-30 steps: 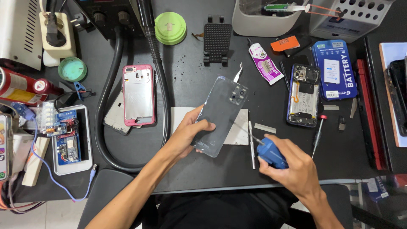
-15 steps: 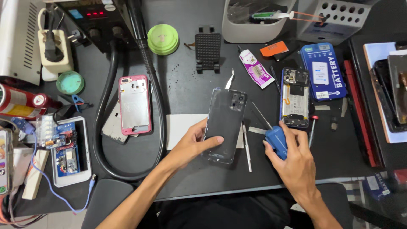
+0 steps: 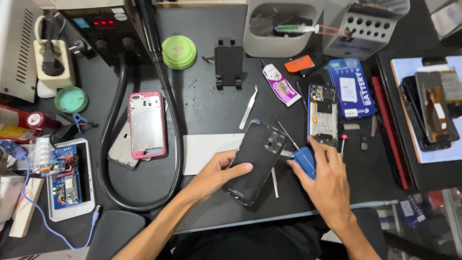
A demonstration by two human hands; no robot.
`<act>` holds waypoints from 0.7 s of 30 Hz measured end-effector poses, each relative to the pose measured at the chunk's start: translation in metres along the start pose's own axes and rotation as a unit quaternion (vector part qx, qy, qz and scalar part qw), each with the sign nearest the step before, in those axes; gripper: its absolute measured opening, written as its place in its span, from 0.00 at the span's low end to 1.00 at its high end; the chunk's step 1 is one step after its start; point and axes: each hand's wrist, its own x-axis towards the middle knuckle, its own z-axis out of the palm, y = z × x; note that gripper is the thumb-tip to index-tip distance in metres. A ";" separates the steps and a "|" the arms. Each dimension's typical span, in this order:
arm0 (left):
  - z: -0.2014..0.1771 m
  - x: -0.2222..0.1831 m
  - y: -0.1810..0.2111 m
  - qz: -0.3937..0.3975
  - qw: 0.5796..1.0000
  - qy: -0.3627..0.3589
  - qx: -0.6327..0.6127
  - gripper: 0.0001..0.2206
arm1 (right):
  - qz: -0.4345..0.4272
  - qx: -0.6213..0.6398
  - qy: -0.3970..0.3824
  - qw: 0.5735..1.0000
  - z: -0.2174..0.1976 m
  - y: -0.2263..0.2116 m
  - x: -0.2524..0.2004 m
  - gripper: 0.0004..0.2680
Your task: The person uses a white plastic spudger and a blue electric screwdriver to pry and separate the back cover of a black smartphone. They repeatedly work along the edges and around the camera module to release the frame, then set the cover aside and briefly handle other disassembled phone parts on the workbench.
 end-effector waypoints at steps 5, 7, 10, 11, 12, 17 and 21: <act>-0.004 0.000 -0.003 0.004 0.999 -0.008 -0.048 0.18 | -0.004 0.208 -0.054 0.977 -0.038 -0.025 0.029 0.15; -0.005 0.001 -0.006 0.001 0.998 -0.016 -0.065 0.18 | -0.018 0.231 -0.103 0.967 -0.048 -0.036 0.046 0.14; -0.007 -0.001 -0.009 -0.002 0.998 -0.010 -0.059 0.21 | -0.073 0.235 -0.173 0.954 -0.047 -0.059 0.066 0.15; -0.007 0.000 -0.009 -0.006 0.998 -0.012 -0.063 0.22 | -0.081 0.257 -0.198 0.943 -0.041 -0.065 0.072 0.15; -0.007 0.000 -0.009 -0.011 0.998 -0.014 -0.067 0.22 | -0.090 0.278 -0.223 0.930 -0.036 -0.068 0.077 0.16; -0.019 0.000 -0.001 -0.008 0.996 0.010 -0.094 0.13 | 0.006 0.315 -0.222 0.923 0.000 -0.058 0.086 0.10; -0.032 0.001 0.018 0.030 0.981 0.077 -0.173 0.10 | 0.057 0.446 -0.197 0.871 0.006 -0.032 0.093 0.09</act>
